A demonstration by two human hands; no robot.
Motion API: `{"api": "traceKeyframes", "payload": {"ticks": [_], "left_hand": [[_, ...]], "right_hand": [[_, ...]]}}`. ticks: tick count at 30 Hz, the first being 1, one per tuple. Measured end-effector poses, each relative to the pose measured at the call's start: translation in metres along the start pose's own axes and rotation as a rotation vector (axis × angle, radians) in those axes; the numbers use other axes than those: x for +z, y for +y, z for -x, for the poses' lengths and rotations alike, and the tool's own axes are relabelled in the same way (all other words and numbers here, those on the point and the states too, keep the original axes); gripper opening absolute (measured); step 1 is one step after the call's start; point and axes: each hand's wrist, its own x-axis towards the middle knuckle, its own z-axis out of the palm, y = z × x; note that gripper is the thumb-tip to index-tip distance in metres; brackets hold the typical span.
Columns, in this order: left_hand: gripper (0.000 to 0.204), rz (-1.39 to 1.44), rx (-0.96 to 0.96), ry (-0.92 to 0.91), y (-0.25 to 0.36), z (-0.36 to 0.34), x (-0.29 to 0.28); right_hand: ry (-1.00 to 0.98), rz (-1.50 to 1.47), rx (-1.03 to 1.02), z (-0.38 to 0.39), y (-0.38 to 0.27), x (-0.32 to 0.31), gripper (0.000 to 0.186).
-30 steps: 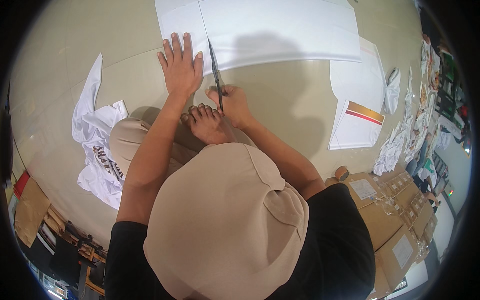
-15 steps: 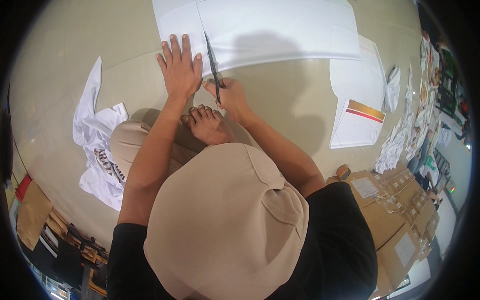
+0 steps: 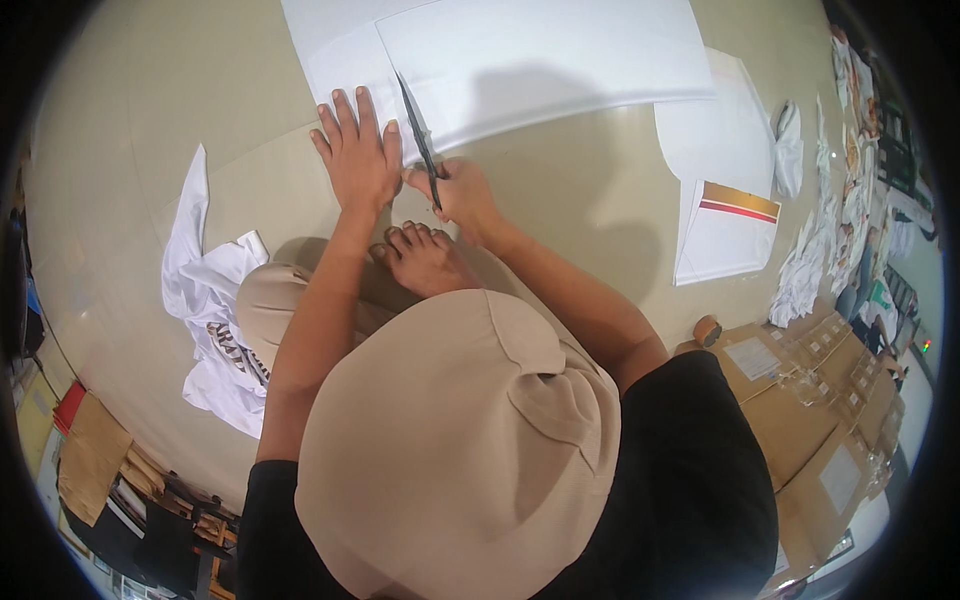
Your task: The person sits on the floor and uses scissors to cut a large white fabric sheet along a pre-drawn pattern. They carefully follow the curved lines to separate the fabric into distinct pieces.
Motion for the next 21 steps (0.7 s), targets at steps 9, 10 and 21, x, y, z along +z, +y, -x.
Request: {"api": "traceKeyframes", "payload": {"ticks": [9,10,21], "left_hand": [[0.073,-0.018,-0.003,-0.003,-0.001,0.001,0.002],[0.073,-0.022,-0.009,-0.016,-0.001,0.001,0.002],[0.073,-0.019,-0.008,-0.002,-0.001,0.000,0.002]], "right_hand": [[-0.005,0.029,0.022,-0.012,-0.007,0.002,0.039],[-0.009,0.021,0.011,-0.012,-0.008,0.002,0.039],[0.033,0.024,-0.005,-0.017,-0.005,0.003,0.048]]}}
